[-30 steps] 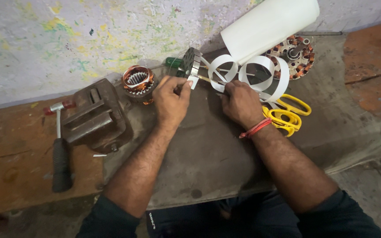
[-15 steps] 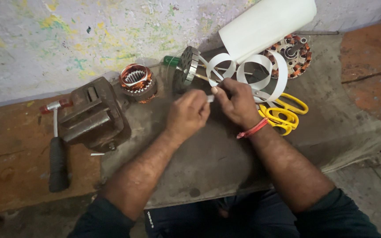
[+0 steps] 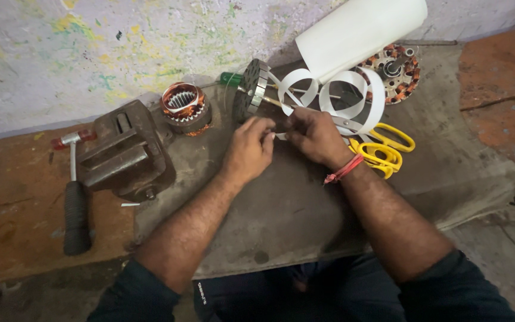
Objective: The person cuts strips of white insulating tape with yellow-handled scissors and wraps them around a cylindrical metal motor component. The person repeatedly measures, cuts, and applies tape to cover the metal surface.
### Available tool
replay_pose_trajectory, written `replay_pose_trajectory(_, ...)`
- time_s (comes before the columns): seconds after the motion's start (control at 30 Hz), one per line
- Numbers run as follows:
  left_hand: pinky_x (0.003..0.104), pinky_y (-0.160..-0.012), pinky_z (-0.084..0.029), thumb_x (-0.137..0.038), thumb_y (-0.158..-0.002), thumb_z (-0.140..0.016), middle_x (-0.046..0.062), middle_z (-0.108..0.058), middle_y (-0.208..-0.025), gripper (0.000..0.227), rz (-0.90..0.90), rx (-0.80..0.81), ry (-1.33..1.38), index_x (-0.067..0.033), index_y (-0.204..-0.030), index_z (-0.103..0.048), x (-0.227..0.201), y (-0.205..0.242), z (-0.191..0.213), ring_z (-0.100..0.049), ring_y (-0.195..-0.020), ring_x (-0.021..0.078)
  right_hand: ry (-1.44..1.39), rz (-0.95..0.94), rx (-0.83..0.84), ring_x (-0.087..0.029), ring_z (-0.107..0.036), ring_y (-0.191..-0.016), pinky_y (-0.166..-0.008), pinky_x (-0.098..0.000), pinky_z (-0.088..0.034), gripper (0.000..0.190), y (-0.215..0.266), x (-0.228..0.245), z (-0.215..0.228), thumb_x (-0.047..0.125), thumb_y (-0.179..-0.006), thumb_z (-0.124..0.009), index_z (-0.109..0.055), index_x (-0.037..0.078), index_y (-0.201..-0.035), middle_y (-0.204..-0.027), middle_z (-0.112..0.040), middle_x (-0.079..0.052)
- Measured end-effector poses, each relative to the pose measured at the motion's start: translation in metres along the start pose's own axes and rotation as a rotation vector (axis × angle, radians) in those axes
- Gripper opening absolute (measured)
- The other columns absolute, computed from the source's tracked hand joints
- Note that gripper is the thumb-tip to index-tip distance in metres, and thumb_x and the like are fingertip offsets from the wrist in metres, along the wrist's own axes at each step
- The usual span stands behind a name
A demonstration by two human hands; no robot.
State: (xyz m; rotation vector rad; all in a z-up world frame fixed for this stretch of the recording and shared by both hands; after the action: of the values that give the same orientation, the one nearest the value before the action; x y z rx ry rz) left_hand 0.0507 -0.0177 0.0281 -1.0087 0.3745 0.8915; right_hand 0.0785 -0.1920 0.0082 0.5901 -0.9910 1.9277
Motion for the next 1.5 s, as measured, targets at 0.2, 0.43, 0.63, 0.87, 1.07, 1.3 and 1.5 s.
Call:
replay_pose_trajectory(0.2,0.042,-0.074,-0.056,-0.006,-0.090,-0.070,0.015,-0.069,-0.092,0.007,0.031,0.096,-0.006,-0.0011,-0.095,-0.069,0.009,0.003,-0.011,-0.070,-0.085,0.0334,-0.286,-0.106,0.072,-0.011,-0.063,-0.072,-0.066,-0.0289,-0.052,0.011,-0.002,-0.006,-0.006,0.004,-0.083,-0.076,-0.068,0.003,-0.091,-0.080,-0.070,-0.006)
replay_pose_trajectory(0.43,0.044,-0.073,-0.056,-0.007,-0.085,-0.073,0.015,-0.068,-0.089,0.006,0.154,0.097,-0.084,-0.0021,-0.087,-0.070,0.027,0.002,-0.024,-0.069,-0.082,0.0342,0.196,0.060,0.052,-0.036,-0.071,-0.079,-0.072,-0.0414,-0.056,0.015,-0.002,0.006,-0.010,0.005,-0.082,-0.074,-0.073,0.005,-0.097,-0.085,-0.073,-0.019)
replay_pose_trajectory(0.63,0.046,-0.076,-0.055,-0.007,-0.081,-0.076,0.016,-0.068,-0.089,0.008,0.165,0.094,-0.189,-0.0021,-0.085,-0.070,0.025,-0.001,-0.025,-0.069,-0.086,0.0367,0.381,0.131,0.034,-0.042,-0.067,-0.083,-0.072,-0.0503,-0.053,0.017,-0.001,0.012,-0.015,0.015,-0.081,-0.078,-0.071,0.006,-0.093,-0.089,-0.069,-0.017)
replay_pose_trajectory(0.87,0.045,-0.076,-0.056,-0.009,-0.082,-0.075,0.014,-0.069,-0.091,0.014,0.232,0.117,-0.158,-0.0023,-0.093,-0.070,0.022,-0.001,-0.020,-0.070,-0.084,0.0345,0.348,0.148,0.027,-0.042,-0.066,-0.082,-0.072,-0.0504,-0.052,0.015,0.000,0.009,-0.014,0.012,-0.078,-0.076,-0.071,0.007,-0.092,-0.087,-0.066,-0.016)
replay_pose_trajectory(1.07,0.045,-0.077,-0.056,-0.007,-0.082,-0.074,0.014,-0.068,-0.095,0.009,0.183,0.125,-0.203,-0.0026,-0.089,-0.071,0.020,-0.001,-0.022,-0.069,-0.087,0.0350,0.395,0.208,0.054,-0.040,-0.066,-0.089,-0.078,-0.0491,-0.053,0.013,0.000,0.008,-0.016,0.011,-0.076,-0.076,-0.067,0.003,-0.082,-0.088,-0.066,-0.016)
replay_pose_trajectory(1.3,0.049,-0.079,-0.054,-0.005,-0.085,-0.069,0.015,-0.065,-0.094,0.003,0.070,0.143,-0.196,-0.0032,-0.084,-0.068,0.012,-0.001,-0.020,-0.066,-0.090,0.0390,0.429,0.272,0.056,-0.039,-0.065,-0.092,-0.079,-0.0486,-0.052,0.006,0.000,0.010,-0.016,0.009,-0.078,-0.072,-0.069,0.006,-0.082,-0.089,-0.066,-0.014)
replay_pose_trajectory(1.5,0.051,-0.077,-0.052,-0.004,-0.084,-0.067,0.014,-0.065,-0.094,0.002,0.035,0.166,-0.174,-0.0032,-0.085,-0.068,0.010,-0.003,-0.018,-0.065,-0.088,0.0408,0.446,0.298,0.092,-0.036,-0.064,-0.090,-0.079,-0.0472,-0.053,0.002,0.001,0.009,-0.019,0.008,-0.081,-0.070,-0.070,0.007,-0.083,-0.089,-0.066,-0.013)
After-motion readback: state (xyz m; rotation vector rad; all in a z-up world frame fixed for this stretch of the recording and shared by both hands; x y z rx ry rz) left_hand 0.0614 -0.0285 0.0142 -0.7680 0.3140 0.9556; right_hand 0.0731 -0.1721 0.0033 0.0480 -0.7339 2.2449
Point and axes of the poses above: each hand's wrist, its own y-axis away from the middle knuckle, its own z-axis out of the back of the hand, x = y × z, the point moved 6 cm from there along -y, towards the middle knuckle
